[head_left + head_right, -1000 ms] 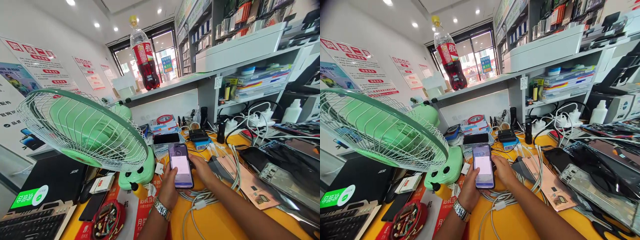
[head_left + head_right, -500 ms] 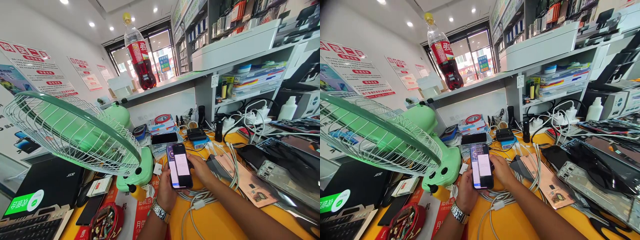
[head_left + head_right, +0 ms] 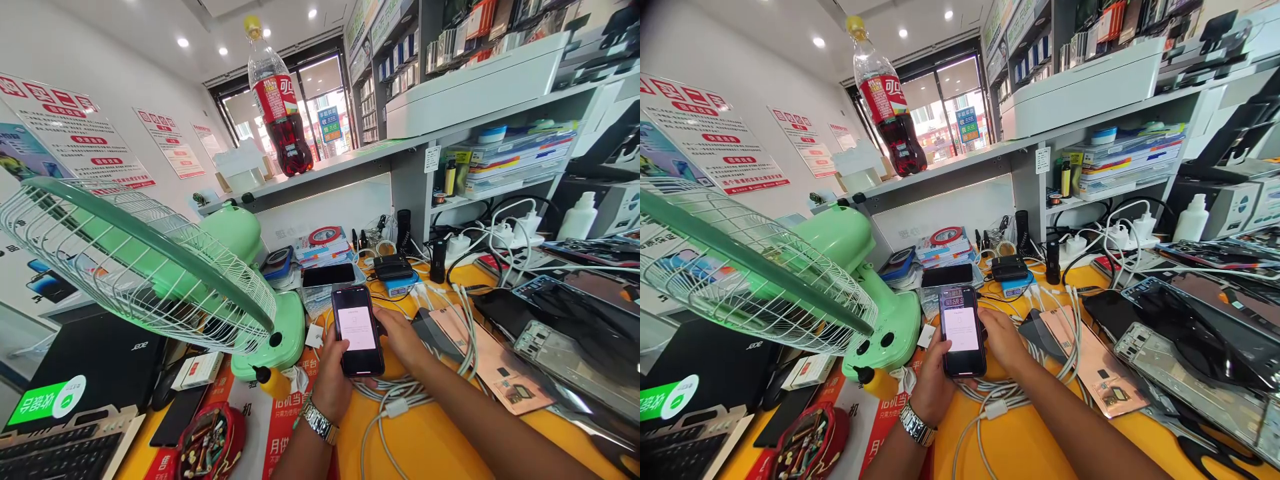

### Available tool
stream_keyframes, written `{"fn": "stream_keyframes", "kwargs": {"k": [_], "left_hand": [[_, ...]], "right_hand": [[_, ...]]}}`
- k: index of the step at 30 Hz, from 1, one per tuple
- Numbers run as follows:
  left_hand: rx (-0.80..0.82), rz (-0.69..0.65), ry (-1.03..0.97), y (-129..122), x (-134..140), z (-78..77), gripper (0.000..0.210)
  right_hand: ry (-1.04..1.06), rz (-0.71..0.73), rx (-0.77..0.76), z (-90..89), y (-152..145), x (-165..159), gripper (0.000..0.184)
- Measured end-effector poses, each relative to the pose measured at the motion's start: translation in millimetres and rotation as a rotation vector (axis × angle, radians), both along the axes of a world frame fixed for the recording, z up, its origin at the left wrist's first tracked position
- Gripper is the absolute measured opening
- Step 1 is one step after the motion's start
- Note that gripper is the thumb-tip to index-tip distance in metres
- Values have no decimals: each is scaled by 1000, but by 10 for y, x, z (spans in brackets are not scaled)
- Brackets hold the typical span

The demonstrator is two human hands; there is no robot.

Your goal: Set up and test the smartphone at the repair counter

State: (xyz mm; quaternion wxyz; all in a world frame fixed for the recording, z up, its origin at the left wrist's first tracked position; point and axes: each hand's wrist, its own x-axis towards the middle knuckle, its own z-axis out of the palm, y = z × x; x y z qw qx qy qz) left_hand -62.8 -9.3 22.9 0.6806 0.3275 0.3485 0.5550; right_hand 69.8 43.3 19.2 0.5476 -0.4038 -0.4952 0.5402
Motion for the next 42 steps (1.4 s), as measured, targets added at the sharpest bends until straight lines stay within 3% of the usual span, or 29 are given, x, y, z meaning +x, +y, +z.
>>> {"fn": "stream_keyframes", "kwargs": {"k": [6,20,28,42], "left_hand": [[-18,25,54,0,20,7,54],[-23,-7,-72,-4,8,10,53],[24,-120,-60,-10,-5,13,99],[21,-134,-28,-16,9,14,103]], "right_hand": [[1,-5,11,6,4,-4,38],[11,0,16,29,-6,-6,34],[51,5,1,23,34,30,31],[68,-3,-16,55,23,26,33]]}}
